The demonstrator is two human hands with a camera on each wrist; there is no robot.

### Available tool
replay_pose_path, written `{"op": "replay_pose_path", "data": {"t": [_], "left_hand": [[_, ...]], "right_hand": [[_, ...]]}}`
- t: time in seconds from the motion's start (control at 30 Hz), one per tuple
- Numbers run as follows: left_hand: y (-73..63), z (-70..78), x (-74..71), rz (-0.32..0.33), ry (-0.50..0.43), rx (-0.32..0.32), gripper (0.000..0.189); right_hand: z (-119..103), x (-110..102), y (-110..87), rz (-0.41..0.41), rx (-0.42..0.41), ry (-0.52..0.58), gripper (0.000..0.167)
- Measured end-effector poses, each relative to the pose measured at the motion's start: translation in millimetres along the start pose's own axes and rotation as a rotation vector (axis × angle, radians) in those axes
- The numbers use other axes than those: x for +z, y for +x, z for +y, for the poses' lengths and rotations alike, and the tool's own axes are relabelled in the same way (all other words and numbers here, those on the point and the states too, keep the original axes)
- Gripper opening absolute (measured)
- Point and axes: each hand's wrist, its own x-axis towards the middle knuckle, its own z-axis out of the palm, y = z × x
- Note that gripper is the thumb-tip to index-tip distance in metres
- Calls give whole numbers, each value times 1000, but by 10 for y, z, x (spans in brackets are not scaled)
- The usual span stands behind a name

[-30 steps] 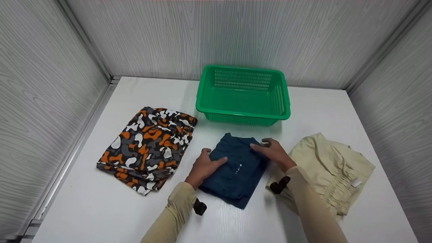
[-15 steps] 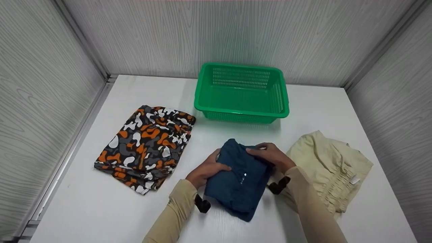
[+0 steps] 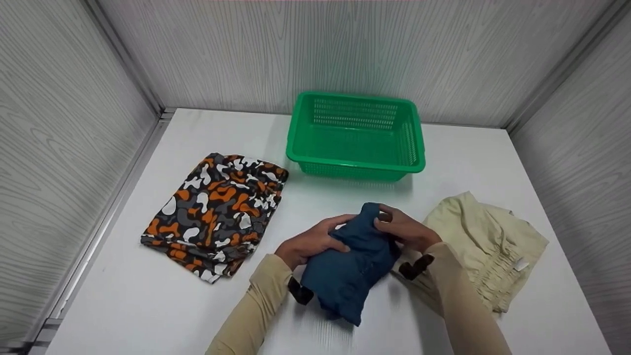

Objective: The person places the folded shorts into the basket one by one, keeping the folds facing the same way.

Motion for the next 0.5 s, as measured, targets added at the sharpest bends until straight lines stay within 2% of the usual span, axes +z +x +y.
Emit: {"op": "replay_pose_path", "data": {"t": [0.17, 0.27, 0.37, 0.5], "left_hand": [[21, 45, 6, -61, 38, -7, 81], [40, 54, -14, -101, 48, 24, 78], [55, 54, -48, -126, 48, 65, 75], [60, 61, -94, -108, 18, 73, 70]], "right_hand": [[85, -4, 57, -316, -229, 144, 89], [135, 28, 64, -423, -276, 215, 90], [159, 66, 23, -437, -255, 243, 89], [124, 138, -49, -363, -151, 222, 89]]}}
